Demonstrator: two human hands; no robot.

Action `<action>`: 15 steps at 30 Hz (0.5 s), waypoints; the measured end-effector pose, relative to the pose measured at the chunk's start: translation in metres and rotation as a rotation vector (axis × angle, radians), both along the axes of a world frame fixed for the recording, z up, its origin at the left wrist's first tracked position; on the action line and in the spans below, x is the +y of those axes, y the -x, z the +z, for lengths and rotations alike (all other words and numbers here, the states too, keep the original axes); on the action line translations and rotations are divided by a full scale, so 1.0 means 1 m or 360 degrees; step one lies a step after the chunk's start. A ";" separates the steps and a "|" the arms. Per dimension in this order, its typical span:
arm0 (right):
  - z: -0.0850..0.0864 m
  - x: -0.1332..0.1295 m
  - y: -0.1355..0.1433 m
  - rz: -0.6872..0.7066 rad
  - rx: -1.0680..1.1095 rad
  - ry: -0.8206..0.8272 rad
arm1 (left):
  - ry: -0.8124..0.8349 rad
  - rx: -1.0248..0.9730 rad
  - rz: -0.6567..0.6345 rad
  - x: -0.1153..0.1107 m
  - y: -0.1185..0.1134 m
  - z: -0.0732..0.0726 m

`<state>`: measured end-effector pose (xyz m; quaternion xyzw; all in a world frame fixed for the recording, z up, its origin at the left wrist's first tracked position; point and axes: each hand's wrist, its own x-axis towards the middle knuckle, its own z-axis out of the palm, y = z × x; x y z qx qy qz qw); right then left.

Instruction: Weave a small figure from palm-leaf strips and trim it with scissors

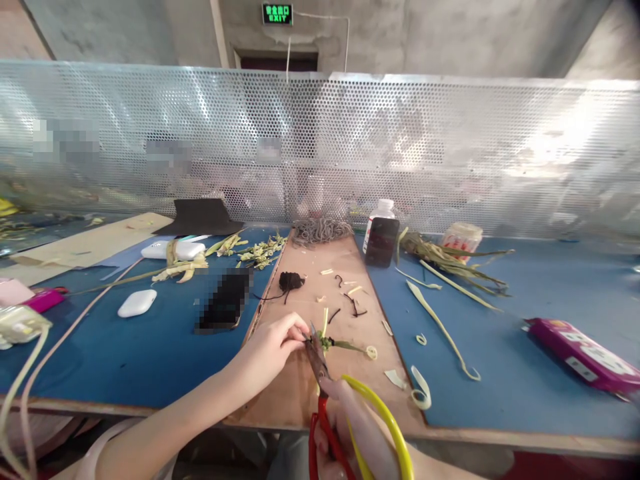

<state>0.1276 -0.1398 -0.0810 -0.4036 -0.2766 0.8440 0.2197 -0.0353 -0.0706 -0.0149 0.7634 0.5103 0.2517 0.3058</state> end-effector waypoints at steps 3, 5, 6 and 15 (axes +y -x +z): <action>-0.010 0.001 0.002 -0.0010 -0.0022 -0.0029 | 0.0015 -0.0032 0.0019 -0.001 -0.001 0.001; -0.011 0.002 0.003 -0.0018 -0.0024 -0.0037 | 0.0018 -0.0068 0.0037 -0.001 0.000 -0.001; -0.011 0.002 0.003 -0.0019 -0.0025 -0.0039 | 0.0018 -0.0086 0.0042 -0.001 0.001 -0.003; -0.007 0.011 0.004 0.0139 0.0004 -0.0141 | 0.0032 -0.0177 0.0054 0.004 0.003 -0.013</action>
